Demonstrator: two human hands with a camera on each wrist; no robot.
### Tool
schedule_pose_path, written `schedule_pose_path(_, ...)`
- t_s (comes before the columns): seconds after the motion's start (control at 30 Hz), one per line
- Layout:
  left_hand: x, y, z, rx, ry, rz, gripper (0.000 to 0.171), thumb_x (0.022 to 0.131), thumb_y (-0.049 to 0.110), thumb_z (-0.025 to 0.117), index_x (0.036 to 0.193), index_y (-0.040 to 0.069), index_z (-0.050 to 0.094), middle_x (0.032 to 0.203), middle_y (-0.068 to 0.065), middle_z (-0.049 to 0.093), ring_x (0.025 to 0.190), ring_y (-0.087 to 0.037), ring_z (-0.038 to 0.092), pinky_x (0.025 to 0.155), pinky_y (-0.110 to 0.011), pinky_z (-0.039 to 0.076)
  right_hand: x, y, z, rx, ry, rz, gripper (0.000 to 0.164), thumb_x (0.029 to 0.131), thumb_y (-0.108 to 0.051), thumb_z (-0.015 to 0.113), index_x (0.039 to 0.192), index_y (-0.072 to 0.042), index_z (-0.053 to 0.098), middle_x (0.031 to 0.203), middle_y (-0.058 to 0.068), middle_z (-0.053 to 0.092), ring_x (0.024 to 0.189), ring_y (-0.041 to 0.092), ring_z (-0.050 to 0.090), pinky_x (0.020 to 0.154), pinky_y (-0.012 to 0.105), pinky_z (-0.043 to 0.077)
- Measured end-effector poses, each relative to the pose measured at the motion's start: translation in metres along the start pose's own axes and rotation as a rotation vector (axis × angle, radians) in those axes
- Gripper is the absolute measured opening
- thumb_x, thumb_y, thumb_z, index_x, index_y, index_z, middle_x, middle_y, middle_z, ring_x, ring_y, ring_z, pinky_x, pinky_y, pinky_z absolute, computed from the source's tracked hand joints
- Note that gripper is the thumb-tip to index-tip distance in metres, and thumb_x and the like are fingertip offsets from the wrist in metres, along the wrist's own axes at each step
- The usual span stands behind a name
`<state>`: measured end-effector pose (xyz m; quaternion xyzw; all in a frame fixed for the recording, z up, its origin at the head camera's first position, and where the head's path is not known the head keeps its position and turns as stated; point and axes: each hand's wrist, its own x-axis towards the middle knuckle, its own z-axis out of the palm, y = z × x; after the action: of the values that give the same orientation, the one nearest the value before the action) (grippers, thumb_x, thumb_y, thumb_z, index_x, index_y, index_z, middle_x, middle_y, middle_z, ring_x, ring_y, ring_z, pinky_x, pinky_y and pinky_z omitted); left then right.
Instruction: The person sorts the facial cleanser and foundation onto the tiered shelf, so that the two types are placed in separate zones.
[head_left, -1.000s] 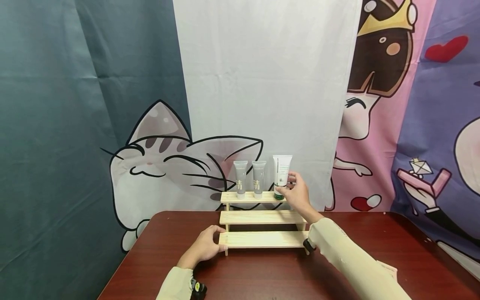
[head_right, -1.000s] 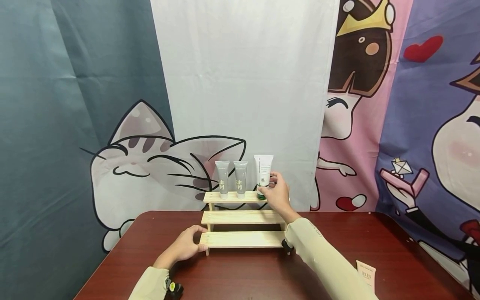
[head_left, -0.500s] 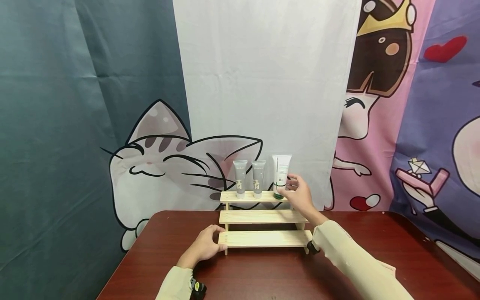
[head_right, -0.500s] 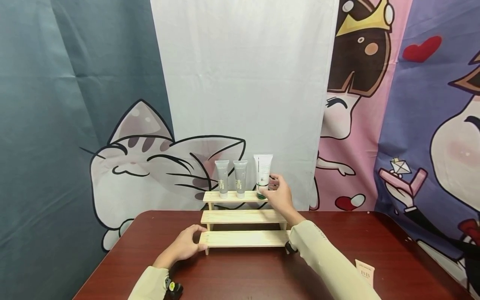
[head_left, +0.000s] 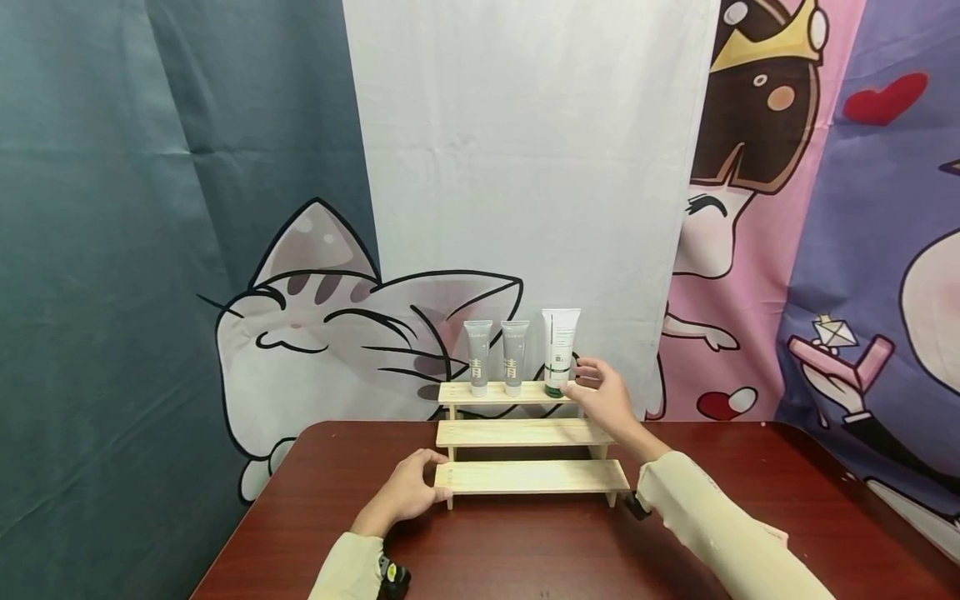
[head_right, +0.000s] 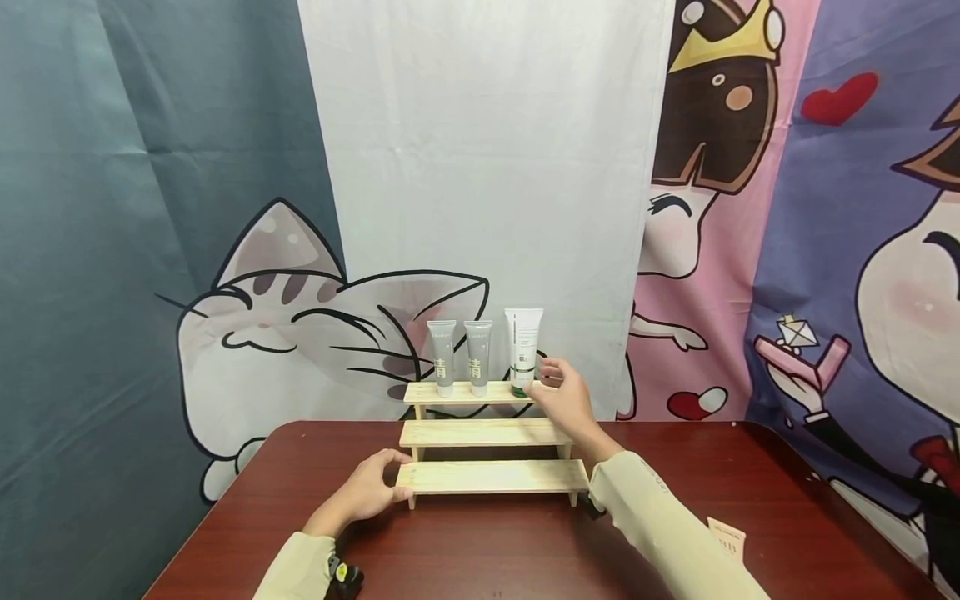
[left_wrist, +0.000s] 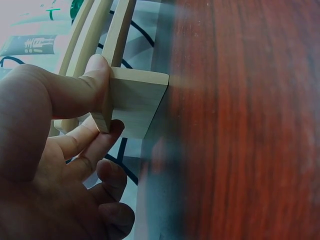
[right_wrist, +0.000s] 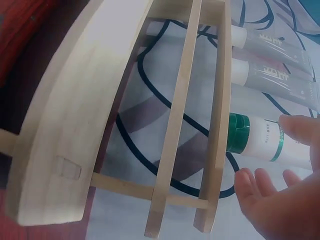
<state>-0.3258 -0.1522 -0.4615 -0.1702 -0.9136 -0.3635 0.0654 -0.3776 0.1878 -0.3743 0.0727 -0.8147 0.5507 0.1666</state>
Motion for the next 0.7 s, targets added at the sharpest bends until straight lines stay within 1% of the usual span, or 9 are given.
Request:
schedule_pose_path(0.27,-0.001,0.002,-0.001,-0.011,0.000,0.005,0.042,0.075,0.015,0.084,0.112,0.006,0.065,0.116,-0.012,0.062,0.117,-0.039,0.055,0.101,-0.057,0.040,-0.012,0.002,-0.011,-0.025,-0.031,-0.031,0.058,0.087,-0.012,0.076,0.137,0.000,0.050,0.131,0.026,0.058,0.119,0.042,0.058,0.094,0.050,0.050)
schedule_pose_path(0.43,-0.001,0.002,-0.001,-0.007,-0.001,-0.001,0.042,0.075,0.014,0.084,0.112,0.006,0.065,0.117,-0.013,0.062,0.117,-0.038,0.055,0.100,-0.057,0.040,-0.020,0.004,-0.018,-0.038,-0.052,-0.052,0.057,0.086,-0.014,0.078,0.135,0.001,0.052,0.129,0.027,0.059,0.116,0.042,0.060,0.091,0.047,0.053)
schedule_pose_path(0.57,0.000,0.002,-0.001,-0.008,-0.003,-0.015,0.042,0.075,0.013,0.085,0.112,0.006,0.065,0.119,-0.013,0.061,0.118,-0.038,0.055,0.100,-0.058,0.040,-0.026,0.005,-0.024,-0.039,-0.074,-0.049,0.060,0.086,-0.016,0.078,0.136,0.003,0.050,0.129,0.028,0.059,0.114,0.041,0.062,0.089,0.044,0.053)
schedule_pose_path(0.7,0.000,0.002,0.000,-0.004,-0.003,-0.023,0.042,0.075,0.014,0.085,0.112,0.007,0.066,0.120,-0.013,0.061,0.118,-0.037,0.055,0.101,-0.058,0.040,-0.031,0.008,-0.030,-0.065,-0.076,-0.040,0.060,0.086,-0.017,0.078,0.136,0.003,0.051,0.128,0.028,0.059,0.114,0.039,0.063,0.087,0.039,0.054)
